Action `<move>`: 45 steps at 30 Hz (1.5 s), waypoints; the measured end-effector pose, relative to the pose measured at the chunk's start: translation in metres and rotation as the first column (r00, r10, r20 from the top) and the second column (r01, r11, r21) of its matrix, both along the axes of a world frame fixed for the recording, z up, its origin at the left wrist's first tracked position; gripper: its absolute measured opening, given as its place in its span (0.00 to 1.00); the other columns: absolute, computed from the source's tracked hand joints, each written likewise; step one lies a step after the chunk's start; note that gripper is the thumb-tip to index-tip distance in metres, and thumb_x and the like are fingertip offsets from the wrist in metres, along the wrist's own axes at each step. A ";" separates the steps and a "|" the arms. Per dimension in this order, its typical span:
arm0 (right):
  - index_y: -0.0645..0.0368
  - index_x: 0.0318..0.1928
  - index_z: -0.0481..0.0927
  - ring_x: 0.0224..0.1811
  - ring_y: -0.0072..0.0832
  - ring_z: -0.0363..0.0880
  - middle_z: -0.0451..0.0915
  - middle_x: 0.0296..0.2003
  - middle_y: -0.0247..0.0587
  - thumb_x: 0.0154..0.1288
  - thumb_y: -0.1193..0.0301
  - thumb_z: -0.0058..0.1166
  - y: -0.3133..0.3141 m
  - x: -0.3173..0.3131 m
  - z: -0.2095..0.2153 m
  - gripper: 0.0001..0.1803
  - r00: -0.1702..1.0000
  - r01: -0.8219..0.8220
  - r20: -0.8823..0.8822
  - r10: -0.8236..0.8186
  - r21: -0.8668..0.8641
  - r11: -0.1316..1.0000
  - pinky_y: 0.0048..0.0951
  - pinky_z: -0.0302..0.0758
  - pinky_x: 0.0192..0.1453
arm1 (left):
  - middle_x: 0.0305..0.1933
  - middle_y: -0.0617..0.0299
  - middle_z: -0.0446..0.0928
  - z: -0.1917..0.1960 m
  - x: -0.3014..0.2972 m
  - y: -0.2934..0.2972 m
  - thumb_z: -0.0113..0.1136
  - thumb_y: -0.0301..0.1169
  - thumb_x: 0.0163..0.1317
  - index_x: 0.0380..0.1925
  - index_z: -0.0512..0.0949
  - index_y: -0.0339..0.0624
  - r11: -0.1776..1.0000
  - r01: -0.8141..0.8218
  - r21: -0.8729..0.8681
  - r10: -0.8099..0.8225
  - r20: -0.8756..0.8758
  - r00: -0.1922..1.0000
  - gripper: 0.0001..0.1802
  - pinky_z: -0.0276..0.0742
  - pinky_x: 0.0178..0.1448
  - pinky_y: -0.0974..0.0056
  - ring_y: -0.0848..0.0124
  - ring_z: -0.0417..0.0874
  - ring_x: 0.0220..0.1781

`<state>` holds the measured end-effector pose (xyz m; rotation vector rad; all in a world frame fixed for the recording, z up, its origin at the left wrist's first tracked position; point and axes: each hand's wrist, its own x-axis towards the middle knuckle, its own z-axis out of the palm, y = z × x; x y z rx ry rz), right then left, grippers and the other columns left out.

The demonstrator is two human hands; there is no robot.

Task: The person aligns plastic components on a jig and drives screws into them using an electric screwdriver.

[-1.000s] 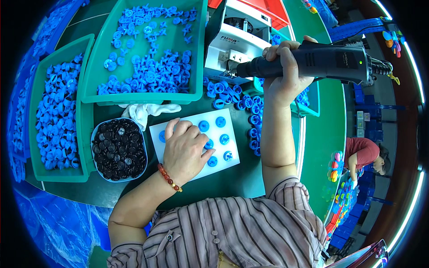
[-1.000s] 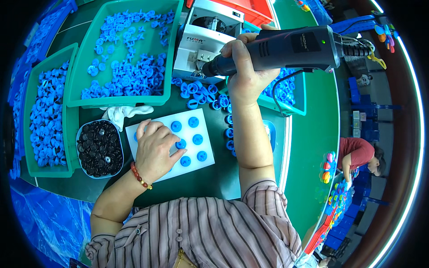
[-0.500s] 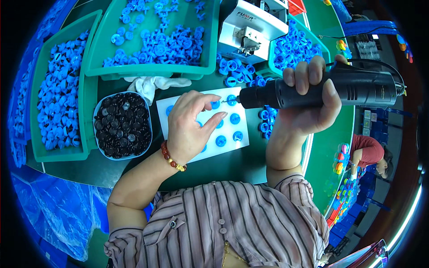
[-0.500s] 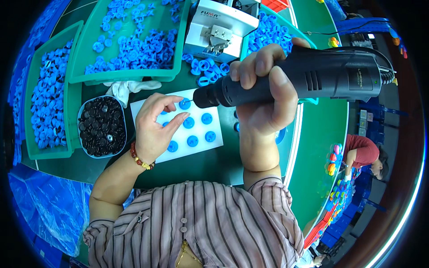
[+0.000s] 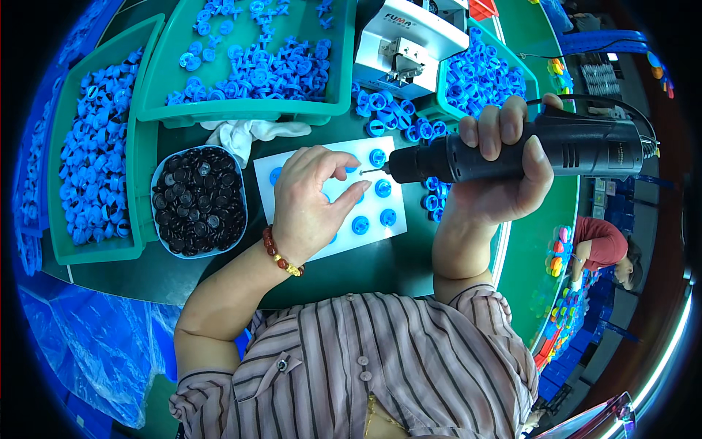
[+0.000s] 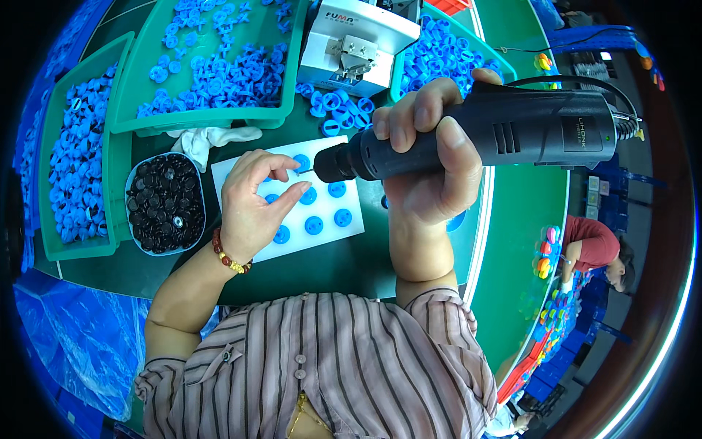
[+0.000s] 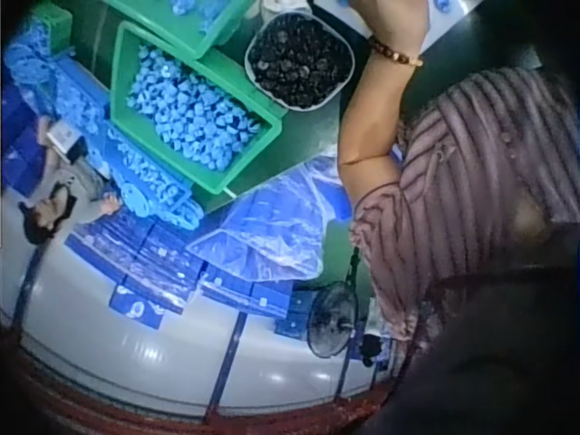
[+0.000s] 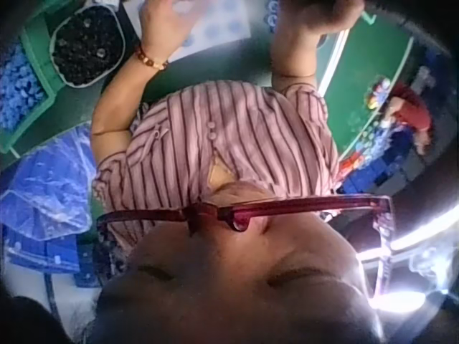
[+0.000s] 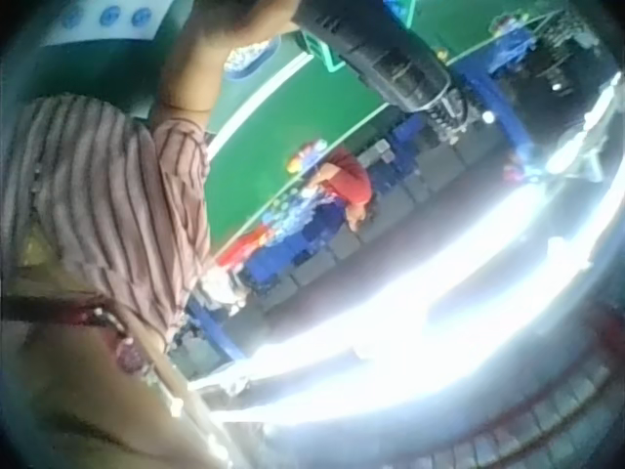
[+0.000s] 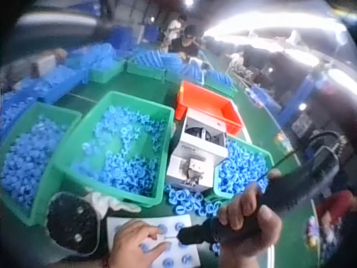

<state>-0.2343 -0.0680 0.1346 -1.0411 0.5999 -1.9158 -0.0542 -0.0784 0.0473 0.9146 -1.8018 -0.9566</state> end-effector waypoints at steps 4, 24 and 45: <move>0.47 0.63 0.57 0.27 0.27 0.72 0.68 0.32 0.37 0.60 0.69 0.50 0.000 0.000 -0.001 0.30 1.000 -0.004 0.006 0.004 0.001 1.000 0.39 0.72 0.39 | 0.26 0.61 0.76 -0.003 0.000 -0.001 0.71 0.20 0.44 0.29 0.80 0.39 0.999 0.014 -0.029 -0.014 -0.026 1.000 0.11 0.70 0.37 0.63 0.67 0.76 0.30; 0.48 0.64 0.55 0.26 0.28 0.72 0.68 0.32 0.39 0.60 0.70 0.52 0.008 0.001 -0.003 0.33 0.997 -0.029 -0.068 0.027 -0.030 0.999 0.39 0.72 0.37 | 0.26 0.63 0.77 -0.009 0.000 -0.002 0.72 0.23 0.42 0.22 0.79 0.43 0.985 -0.012 -0.173 0.012 -0.004 1.000 0.09 0.66 0.37 0.60 0.64 0.75 0.31; 0.50 0.61 0.55 0.26 0.28 0.74 0.70 0.31 0.40 0.57 0.73 0.57 0.021 0.007 -0.036 0.34 0.989 -0.015 -0.143 0.026 0.078 0.997 0.36 0.75 0.36 | 0.33 0.67 0.74 -0.001 0.006 0.008 0.75 0.34 0.37 0.29 0.83 0.47 0.970 0.143 -0.197 -0.017 0.531 0.847 0.15 0.58 0.53 0.56 0.65 0.71 0.45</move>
